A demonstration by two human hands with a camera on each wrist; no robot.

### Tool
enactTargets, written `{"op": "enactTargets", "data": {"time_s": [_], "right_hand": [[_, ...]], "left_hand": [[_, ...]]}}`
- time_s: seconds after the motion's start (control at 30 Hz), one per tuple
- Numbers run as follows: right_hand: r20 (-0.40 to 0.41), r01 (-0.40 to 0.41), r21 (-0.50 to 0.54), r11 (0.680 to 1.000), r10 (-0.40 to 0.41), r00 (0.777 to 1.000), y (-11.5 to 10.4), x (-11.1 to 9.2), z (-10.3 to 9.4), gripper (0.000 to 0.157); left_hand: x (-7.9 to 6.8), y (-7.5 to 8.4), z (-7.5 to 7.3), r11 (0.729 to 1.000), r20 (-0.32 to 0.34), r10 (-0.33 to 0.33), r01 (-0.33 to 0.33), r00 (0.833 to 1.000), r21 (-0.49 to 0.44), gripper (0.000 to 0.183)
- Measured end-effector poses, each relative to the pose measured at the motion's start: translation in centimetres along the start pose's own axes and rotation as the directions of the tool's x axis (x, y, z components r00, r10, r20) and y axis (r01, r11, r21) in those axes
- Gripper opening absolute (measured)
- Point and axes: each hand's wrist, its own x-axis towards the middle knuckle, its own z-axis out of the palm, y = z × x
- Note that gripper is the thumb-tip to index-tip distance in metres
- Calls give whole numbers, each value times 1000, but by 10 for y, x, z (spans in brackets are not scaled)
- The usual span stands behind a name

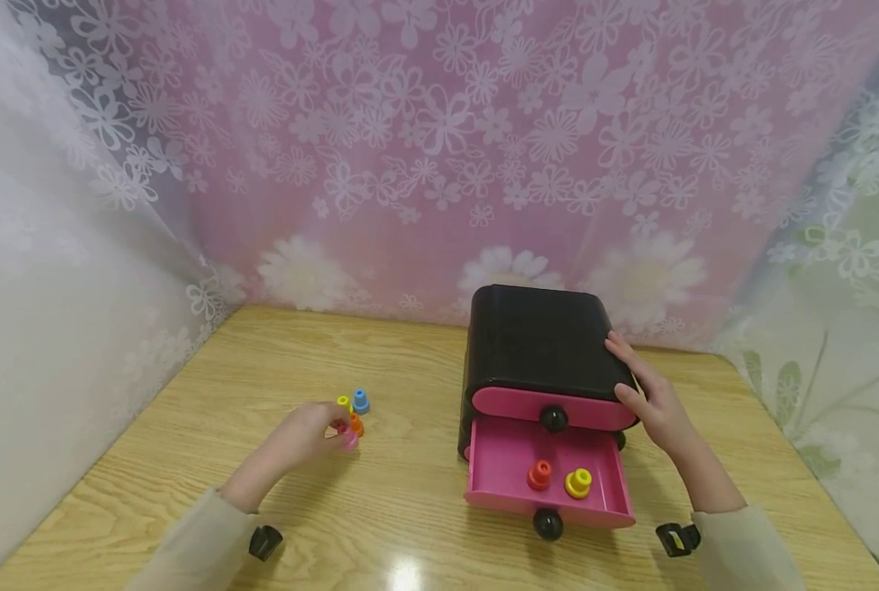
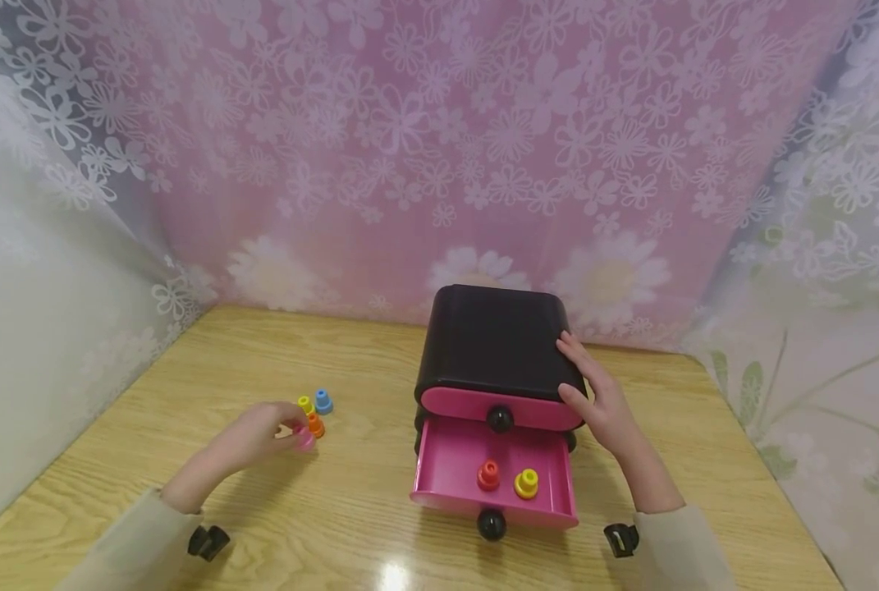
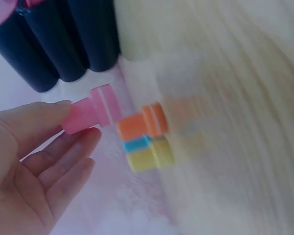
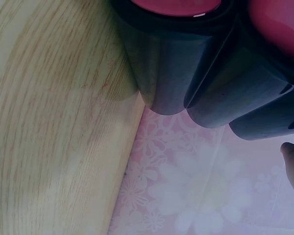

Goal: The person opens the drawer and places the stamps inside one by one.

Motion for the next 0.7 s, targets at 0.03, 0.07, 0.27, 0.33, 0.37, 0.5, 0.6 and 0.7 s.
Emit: {"op": "enactTargets", "data": {"time_s": [0.03,0.07,0.27,0.33,0.37,0.5,0.6,0.7], "right_hand": [[1,-2,1,1000,2,1000,0,0,0,50],[2,-3,4,1000,3,1000,0,0,0,50],[7,-5,14,1000,5,1000,-1,0,0,50],[8,-4,21,1000,4,1000,-1,-1,1,50],[9,-4,24,1000,3,1000,-1,-1,1,50],[10,-8,36,999,8,1000,-1,-1,1,49],[6,-12,35,999,12,1000,-2,-1,1,48],[6,-11,29,1000,11,1000,-2,-1,1,48]], "left_hand": [[0,4,0,1000,-13,13,-13,1000,0,12],[1,8,0,999,-26,36,-36,999,-4,12],[8,35,-2,987,-99,141,-148,985,-63,14],[10,45,-1,979,-128,181,-191,975,-74,14],[11,50,-1,973,-145,209,-221,967,-72,14],[13,70,0,932,-222,337,-358,915,-61,13],[15,84,1,899,-271,393,-429,879,-87,14],[16,96,2,872,-311,411,-469,857,-141,14]]}}
